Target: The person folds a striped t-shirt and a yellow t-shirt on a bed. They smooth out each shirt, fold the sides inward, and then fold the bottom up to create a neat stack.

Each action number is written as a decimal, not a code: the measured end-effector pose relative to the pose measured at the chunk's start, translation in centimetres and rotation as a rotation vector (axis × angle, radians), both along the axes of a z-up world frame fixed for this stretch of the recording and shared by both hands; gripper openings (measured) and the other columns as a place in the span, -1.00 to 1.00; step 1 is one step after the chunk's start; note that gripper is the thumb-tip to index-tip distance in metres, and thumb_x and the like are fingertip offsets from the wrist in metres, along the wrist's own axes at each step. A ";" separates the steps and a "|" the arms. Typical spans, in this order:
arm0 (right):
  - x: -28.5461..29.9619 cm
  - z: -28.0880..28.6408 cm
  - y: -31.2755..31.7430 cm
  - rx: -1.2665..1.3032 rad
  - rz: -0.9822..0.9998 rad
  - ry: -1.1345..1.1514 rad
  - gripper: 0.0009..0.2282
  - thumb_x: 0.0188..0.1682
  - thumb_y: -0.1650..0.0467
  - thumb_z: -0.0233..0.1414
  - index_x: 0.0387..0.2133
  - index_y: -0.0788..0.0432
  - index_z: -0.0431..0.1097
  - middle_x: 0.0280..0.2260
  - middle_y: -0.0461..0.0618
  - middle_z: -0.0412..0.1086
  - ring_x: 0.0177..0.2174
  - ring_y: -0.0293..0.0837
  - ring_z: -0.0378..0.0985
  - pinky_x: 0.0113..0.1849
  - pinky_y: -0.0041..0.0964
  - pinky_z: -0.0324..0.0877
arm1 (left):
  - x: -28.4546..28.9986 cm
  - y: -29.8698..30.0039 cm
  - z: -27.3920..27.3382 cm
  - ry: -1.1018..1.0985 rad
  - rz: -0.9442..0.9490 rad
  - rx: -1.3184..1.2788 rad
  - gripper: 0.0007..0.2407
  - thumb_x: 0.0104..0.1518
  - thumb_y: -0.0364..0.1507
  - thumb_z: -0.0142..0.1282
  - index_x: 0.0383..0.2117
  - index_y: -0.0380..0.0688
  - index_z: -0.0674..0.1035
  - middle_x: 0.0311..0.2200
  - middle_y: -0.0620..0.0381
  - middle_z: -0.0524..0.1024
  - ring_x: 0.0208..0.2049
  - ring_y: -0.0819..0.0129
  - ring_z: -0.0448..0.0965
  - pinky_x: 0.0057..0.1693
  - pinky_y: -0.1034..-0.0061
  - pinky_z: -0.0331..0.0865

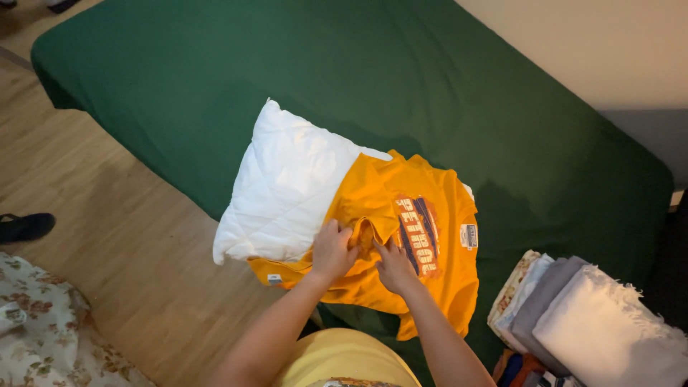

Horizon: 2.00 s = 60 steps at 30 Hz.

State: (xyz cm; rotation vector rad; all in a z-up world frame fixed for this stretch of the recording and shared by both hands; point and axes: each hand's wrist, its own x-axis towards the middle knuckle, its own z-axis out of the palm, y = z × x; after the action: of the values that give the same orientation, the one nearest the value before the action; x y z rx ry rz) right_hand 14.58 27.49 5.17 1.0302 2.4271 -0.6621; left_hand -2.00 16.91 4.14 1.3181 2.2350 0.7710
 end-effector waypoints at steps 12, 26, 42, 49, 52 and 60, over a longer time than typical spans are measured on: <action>-0.7 6.0 1.2 -0.222 -0.183 0.188 -0.35 0.05 0.44 -0.05 0.43 -0.11 -0.15 0.30 0.43 0.06 0.22 0.48 0.16 0.21 0.24 0.15 | -17.1 -5.0 -1.1 -0.324 1.027 0.341 -0.63 0.19 -0.50 0.02 0.14 -0.39 0.49 0.11 -0.32 0.45 0.22 -0.16 0.39 0.35 0.15 0.17; 6.9 -4.4 9.8 0.059 -0.607 0.425 -0.59 0.01 0.29 0.02 0.17 -0.25 0.30 -0.07 0.01 0.53 0.00 0.21 0.52 0.04 0.08 0.41 | -24.6 -6.4 -8.0 -0.228 0.968 0.404 -0.74 0.37 -0.14 0.14 -0.39 0.05 0.68 -0.40 0.11 0.60 -0.22 0.24 0.56 -0.06 0.36 0.38; 11.4 -12.6 24.2 0.236 -1.034 0.266 -0.42 0.14 0.09 -0.11 0.40 -0.06 -0.05 0.32 0.06 0.07 0.25 0.05 0.23 0.21 -0.04 0.21 | -10.4 -1.5 -0.9 -0.072 0.683 -0.214 -0.63 0.30 -0.08 0.06 -0.33 -0.18 0.59 -0.36 -0.30 0.61 -0.14 -0.40 0.58 -0.04 -0.14 0.43; 12.6 -15.2 27.5 0.013 -1.331 0.541 -0.34 0.05 0.13 0.11 0.35 0.15 0.07 0.21 0.19 0.20 -0.24 0.14 0.57 -0.43 -0.17 0.56 | -9.2 1.2 1.1 -0.308 0.634 -0.177 -0.60 0.24 -0.04 0.10 -0.38 -0.18 0.53 -0.35 -0.29 0.59 -0.09 -0.33 0.58 -0.01 -0.01 0.43; 11.6 -10.0 26.9 -0.260 -1.349 0.626 -0.57 0.07 0.22 0.14 0.00 0.37 0.35 -0.66 0.14 0.16 -0.82 -0.09 0.20 -0.77 -0.29 0.18 | -10.3 2.3 2.9 -0.463 0.618 -0.005 -0.69 0.22 -0.17 0.20 -0.34 -0.22 0.56 -0.39 -0.13 0.55 -0.21 0.04 0.53 -0.05 0.16 0.39; 7.2 0.6 22.9 -0.494 -1.075 0.520 -0.83 -0.15 0.51 0.13 -0.37 0.20 0.27 -0.58 0.03 0.23 -0.74 -0.20 0.33 -0.74 -0.54 0.05 | -8.7 5.4 14.3 -0.823 0.394 0.154 -0.83 0.17 -0.32 0.27 -0.37 -0.17 0.63 -0.47 0.23 0.52 -0.40 0.43 0.46 -0.20 0.53 0.39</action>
State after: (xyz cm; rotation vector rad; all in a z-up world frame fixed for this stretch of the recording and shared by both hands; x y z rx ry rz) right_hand 21.82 50.43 5.81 2.0742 1.6776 -1.9377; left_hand -10.73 22.27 18.48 0.4446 1.7649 1.3473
